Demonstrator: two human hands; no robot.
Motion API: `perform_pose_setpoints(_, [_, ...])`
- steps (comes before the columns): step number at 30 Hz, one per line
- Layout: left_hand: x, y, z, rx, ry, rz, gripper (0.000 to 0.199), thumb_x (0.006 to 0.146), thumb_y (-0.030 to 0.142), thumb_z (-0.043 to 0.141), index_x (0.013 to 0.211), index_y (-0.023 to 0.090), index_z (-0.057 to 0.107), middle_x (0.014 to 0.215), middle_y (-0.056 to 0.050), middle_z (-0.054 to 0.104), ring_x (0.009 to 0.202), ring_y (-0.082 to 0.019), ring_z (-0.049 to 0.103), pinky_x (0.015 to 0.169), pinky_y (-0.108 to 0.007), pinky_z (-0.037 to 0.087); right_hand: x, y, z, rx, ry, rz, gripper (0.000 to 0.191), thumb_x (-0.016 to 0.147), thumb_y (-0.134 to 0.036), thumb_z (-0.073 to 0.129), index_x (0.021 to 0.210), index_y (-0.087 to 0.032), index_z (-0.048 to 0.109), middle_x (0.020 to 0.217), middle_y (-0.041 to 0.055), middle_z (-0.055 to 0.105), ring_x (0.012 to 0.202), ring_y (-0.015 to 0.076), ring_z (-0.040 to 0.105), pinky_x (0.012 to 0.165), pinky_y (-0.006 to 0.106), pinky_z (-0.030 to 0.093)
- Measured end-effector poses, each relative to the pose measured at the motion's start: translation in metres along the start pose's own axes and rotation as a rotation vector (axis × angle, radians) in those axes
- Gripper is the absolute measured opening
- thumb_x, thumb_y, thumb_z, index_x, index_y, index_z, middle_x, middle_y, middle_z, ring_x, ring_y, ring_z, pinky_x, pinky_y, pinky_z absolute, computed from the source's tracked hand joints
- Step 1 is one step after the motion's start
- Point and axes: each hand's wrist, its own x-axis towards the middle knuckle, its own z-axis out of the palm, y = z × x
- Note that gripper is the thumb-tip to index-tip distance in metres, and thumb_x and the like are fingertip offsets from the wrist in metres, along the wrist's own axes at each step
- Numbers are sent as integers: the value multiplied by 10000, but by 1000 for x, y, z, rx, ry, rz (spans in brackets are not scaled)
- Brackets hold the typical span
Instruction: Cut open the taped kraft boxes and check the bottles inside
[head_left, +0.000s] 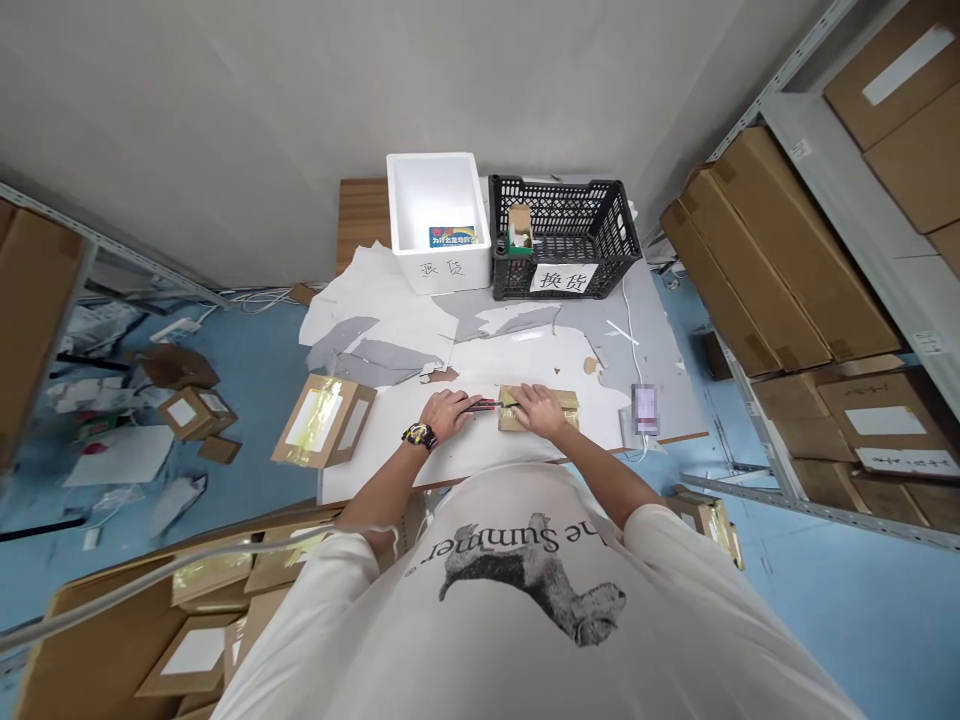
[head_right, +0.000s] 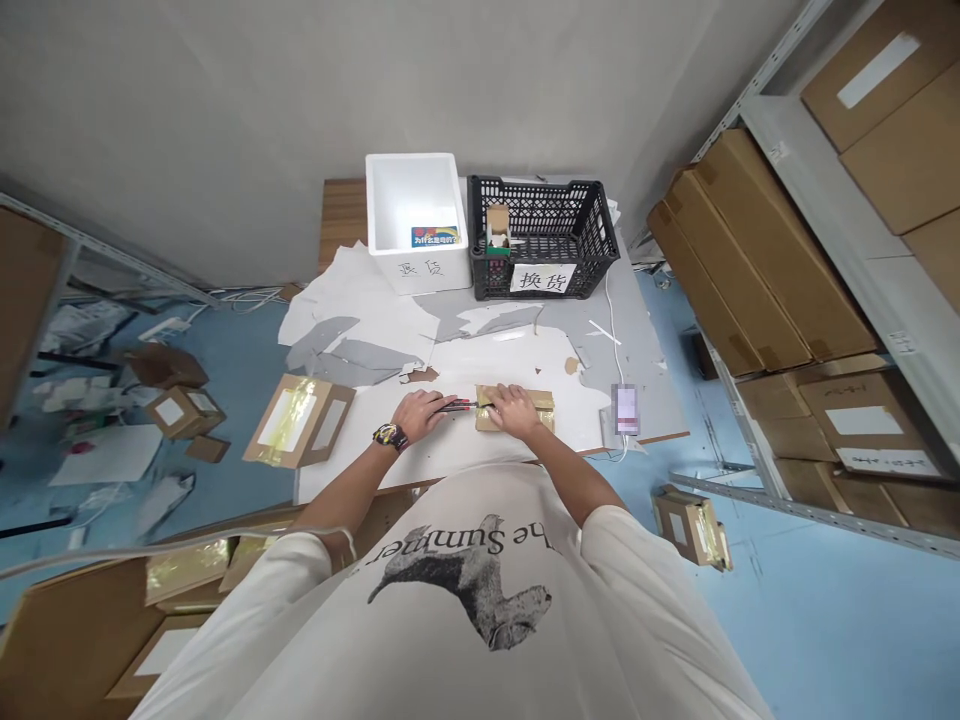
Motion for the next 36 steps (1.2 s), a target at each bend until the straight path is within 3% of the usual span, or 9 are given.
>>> perform_pose_setpoints(2, [-3, -1, 2, -1, -5, 2, 543, 1145, 459, 500, 1653, 370, 670, 1340, -137, 737, 1131, -342, 624, 980, -492, 488, 1, 0, -2, -11, -37, -17, 510, 1173, -403, 561, 1647, -237, 647, 1542, 194, 718, 1247, 362, 690, 1180, 507, 484])
perform_pose_setpoints(5, [-5, 2, 5, -7, -7, -10, 548, 1151, 465, 487, 1661, 363, 661, 1348, -137, 740, 1127, -342, 626, 976, -490, 489, 5, 2, 0, -26, -66, -14, 479, 1149, -254, 542, 1610, -255, 675, 1543, 191, 725, 1222, 351, 719, 1148, 500, 511])
perform_pose_setpoints(9, [-5, 9, 7, -21, 8, -29, 551, 1154, 454, 486, 1670, 357, 651, 1356, -138, 738, 1131, -341, 629, 981, -490, 494, 6, -1, 15, -30, -5, 23, 579, 1091, -100, 485, 1621, -246, 668, 1639, 145, 687, 1413, 353, 661, 1248, 531, 456])
perform_pose_setpoints(16, [-11, 13, 10, -26, -9, -32, 558, 1159, 476, 472, 1682, 372, 636, 1367, -131, 736, 1141, -342, 623, 984, -489, 495, 1, -8, 38, -2, 85, 81, 557, 1111, -141, 481, 1617, -224, 698, 1638, 113, 698, 1471, 345, 641, 1285, 530, 419])
perform_pose_setpoints(24, [-4, -7, 8, -45, 11, 3, 532, 1148, 449, 517, 1657, 388, 659, 1336, -113, 744, 1123, -322, 644, 993, -465, 504, 1, -7, 34, -3, 88, 64, 618, 1060, -95, 505, 1633, -236, 685, 1626, 107, 708, 1447, 332, 648, 1266, 521, 439])
perform_pose_setpoints(29, [0, 0, 9, -39, 11, 10, 547, 1139, 436, 520, 1668, 386, 654, 1342, -124, 742, 1108, -327, 646, 997, -481, 515, -1, -7, 34, -17, 46, 84, 614, 1042, -116, 565, 1632, -234, 688, 1647, 107, 692, 1467, 339, 638, 1288, 510, 419])
perform_pose_setpoints(36, [0, -21, -2, -48, 74, -74, 539, 1138, 437, 515, 1645, 353, 679, 1337, -133, 753, 1122, -337, 677, 1014, -488, 532, 2, -8, 33, 41, 157, 74, 518, 1125, -132, 435, 1505, -225, 775, 1480, 111, 802, 1342, 309, 719, 1232, 496, 492])
